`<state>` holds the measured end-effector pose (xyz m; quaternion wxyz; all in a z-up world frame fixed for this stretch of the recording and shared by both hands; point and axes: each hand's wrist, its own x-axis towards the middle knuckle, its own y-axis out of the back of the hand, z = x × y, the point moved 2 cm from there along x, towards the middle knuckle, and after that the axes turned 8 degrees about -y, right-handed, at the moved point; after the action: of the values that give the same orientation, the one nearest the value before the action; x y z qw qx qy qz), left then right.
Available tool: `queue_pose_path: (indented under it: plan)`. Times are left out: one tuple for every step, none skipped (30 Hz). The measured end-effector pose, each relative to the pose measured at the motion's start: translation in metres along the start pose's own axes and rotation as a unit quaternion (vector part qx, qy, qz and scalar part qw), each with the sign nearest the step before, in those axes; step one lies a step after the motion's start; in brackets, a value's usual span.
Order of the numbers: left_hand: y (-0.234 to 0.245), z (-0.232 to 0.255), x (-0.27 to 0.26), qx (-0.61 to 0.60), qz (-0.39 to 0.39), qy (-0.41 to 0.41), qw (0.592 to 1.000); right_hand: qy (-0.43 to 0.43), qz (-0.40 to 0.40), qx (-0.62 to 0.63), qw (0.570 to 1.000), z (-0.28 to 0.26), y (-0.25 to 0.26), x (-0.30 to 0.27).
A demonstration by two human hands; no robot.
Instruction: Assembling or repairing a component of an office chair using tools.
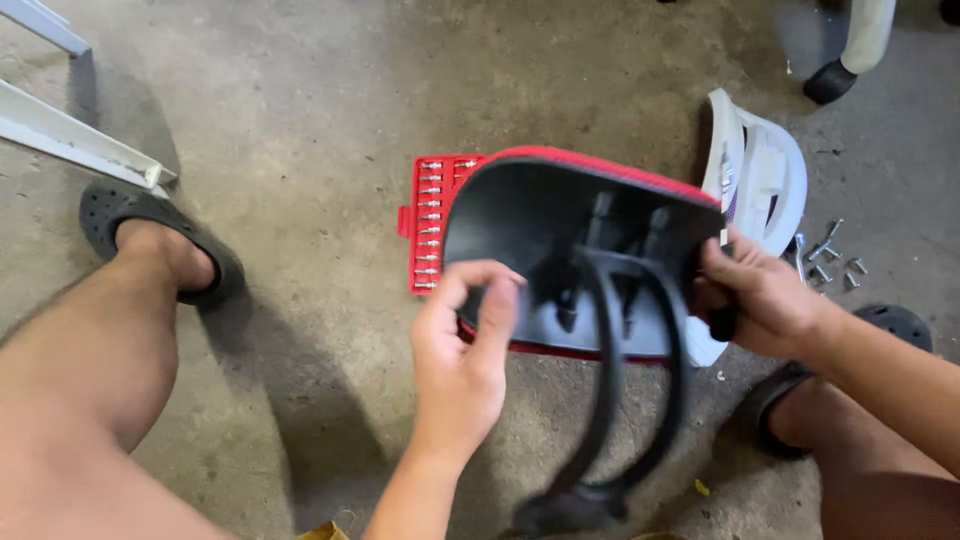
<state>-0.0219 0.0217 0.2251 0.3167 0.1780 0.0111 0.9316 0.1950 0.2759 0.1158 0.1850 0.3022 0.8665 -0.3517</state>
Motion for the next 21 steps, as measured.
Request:
queue_pose_path:
  plan:
    - [-0.001, -0.006, -0.003, -0.032, -0.002, 0.034, 0.999, -0.019, -0.003, -0.026, 0.999, 0.003, -0.011, -0.001]
    - [-0.001, -0.013, -0.006, -0.064, -0.004, 0.068, 0.996, -0.038, -0.006, -0.053, 0.998, 0.006, -0.022, -0.001]
    - [0.0, -0.014, -0.006, -0.064, -0.004, 0.069, 0.996, -0.039, -0.006, -0.053, 0.998, 0.006, -0.029, -0.002]
    - [0.002, -0.016, -0.004, -0.048, 0.008, 0.067, 0.997, -0.07, 0.059, -0.097, 0.991, 0.006, -0.033, -0.001]
    - [0.004, -0.018, -0.002, -0.032, 0.02, 0.066, 0.997, -0.1, 0.123, -0.141, 0.977, 0.005, -0.038, -0.001]
    - [0.005, -0.013, 0.0, -0.032, 0.021, 0.067, 0.997, -0.101, 0.123, -0.142, 0.977, 0.001, -0.047, -0.005]
    - [0.007, -0.008, 0.002, 0.035, 0.011, 0.04, 0.999, -0.076, 0.131, -0.296, 0.943, -0.004, -0.056, -0.01]
    - [0.009, -0.002, 0.004, 0.102, 0.001, 0.014, 0.995, -0.05, 0.136, -0.441, 0.886, -0.01, -0.066, -0.014]
    - [0.01, -0.002, 0.006, 0.103, 0.002, 0.016, 0.995, -0.051, 0.134, -0.442, 0.886, -0.011, -0.066, -0.016]
    - [0.011, -0.001, 0.008, 0.128, -0.005, -0.02, 0.992, -0.021, 0.16, -0.421, 0.893, -0.013, -0.067, -0.017]
    - [0.013, -0.001, 0.01, 0.154, -0.013, -0.056, 0.986, 0.01, 0.186, -0.398, 0.898, -0.016, -0.067, -0.018]
    - [0.014, -0.003, 0.011, 0.154, -0.013, -0.054, 0.986, 0.007, 0.186, -0.399, 0.898, -0.019, -0.07, -0.021]
    - [0.014, -0.005, 0.011, 0.166, -0.034, -0.064, 0.984, 0.024, 0.195, -0.425, 0.883, -0.022, -0.074, -0.025]
    - [0.014, -0.007, 0.011, 0.176, -0.056, -0.074, 0.98, 0.041, 0.206, -0.451, 0.868, -0.025, -0.076, -0.03]
    - [0.013, -0.007, 0.011, 0.176, -0.058, -0.072, 0.98, 0.038, 0.207, -0.45, 0.868, -0.024, -0.076, -0.032]
    - [0.011, -0.006, 0.011, 0.175, -0.079, -0.092, 0.977, 0.067, 0.154, -0.495, 0.852, -0.024, -0.078, -0.034]
    - [0.009, -0.004, 0.011, 0.175, -0.1, -0.112, 0.973, 0.096, 0.099, -0.538, 0.832, -0.023, -0.081, -0.037]
    - [0.008, -0.002, 0.011, 0.174, -0.102, -0.114, 0.973, 0.096, 0.102, -0.536, 0.832, -0.024, -0.092, -0.037]
    - [0.006, -0.001, 0.012, 0.148, -0.135, -0.091, 0.976, 0.076, 0.075, -0.544, 0.832, -0.024, -0.104, -0.037]
    - [0.003, 0.0, 0.012, 0.123, -0.167, -0.068, 0.976, 0.055, 0.048, -0.551, 0.831, -0.024, -0.115, -0.038]
    - [0.002, -0.001, 0.01, 0.122, -0.169, -0.07, 0.976, 0.056, 0.051, -0.55, 0.832, -0.021, -0.117, -0.036]
